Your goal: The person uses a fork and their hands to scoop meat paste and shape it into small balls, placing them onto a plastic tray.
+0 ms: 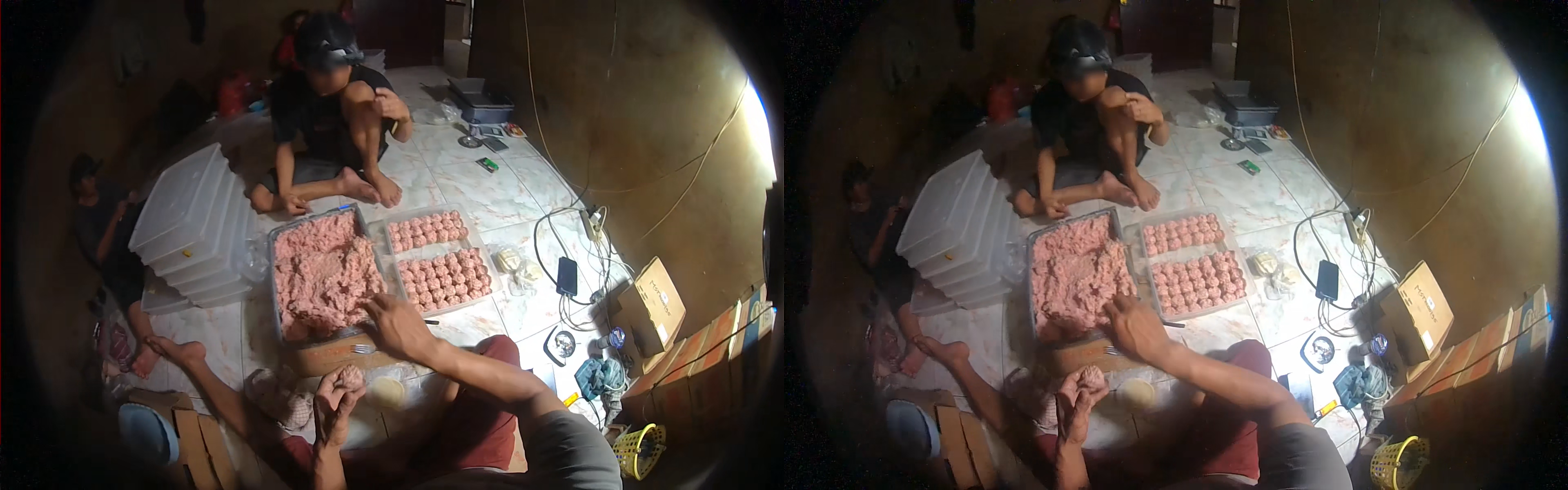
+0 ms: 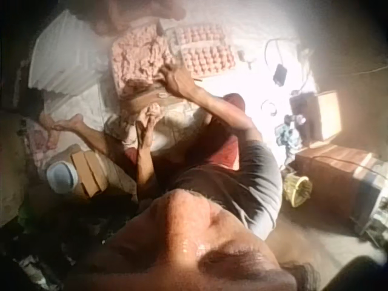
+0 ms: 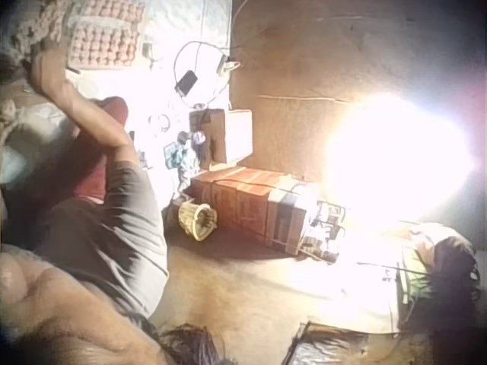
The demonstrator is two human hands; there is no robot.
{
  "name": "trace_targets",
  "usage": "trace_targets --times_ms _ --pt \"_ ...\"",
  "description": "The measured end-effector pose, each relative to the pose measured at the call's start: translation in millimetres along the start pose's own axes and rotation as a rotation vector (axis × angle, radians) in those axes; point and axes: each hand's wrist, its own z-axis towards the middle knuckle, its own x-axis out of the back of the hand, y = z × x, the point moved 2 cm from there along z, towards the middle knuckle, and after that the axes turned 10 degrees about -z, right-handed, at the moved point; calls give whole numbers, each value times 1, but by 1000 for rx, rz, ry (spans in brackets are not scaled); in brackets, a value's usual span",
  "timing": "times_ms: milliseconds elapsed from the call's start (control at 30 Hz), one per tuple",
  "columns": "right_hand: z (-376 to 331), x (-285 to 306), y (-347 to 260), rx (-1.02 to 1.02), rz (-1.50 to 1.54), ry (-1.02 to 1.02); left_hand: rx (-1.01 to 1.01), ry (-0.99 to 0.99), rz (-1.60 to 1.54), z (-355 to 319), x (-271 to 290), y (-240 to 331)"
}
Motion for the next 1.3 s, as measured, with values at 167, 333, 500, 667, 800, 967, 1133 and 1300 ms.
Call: trace_targets --times_ms 167,333,500,667,800,967,1133,1300 --pt "-57 48 -6 -49 285 -178 83 -222 -38 36 -65 -3" --pt "-39 85 101 -175 249 -53 61 -206 126 38 -62 7" --pt "-11 69 316 -152 -271 -30 146 28 296 9 17 -29" --pt "9 17 393 -272 -502 -541 528 378 5 -30 78 -73" --pt "30 -10 384 -223 -695 -730 495 410 383 -35 72 -66" --pt "13 -32 400 -7 -792 -671 513 424 465 -38 78 -76" --pt "23 -25 384 -22 -698 -758 512 443 495 -43 81 -83" --pt "18 -22 381 -90 -784 -781 473 425 513 -40 82 -85"
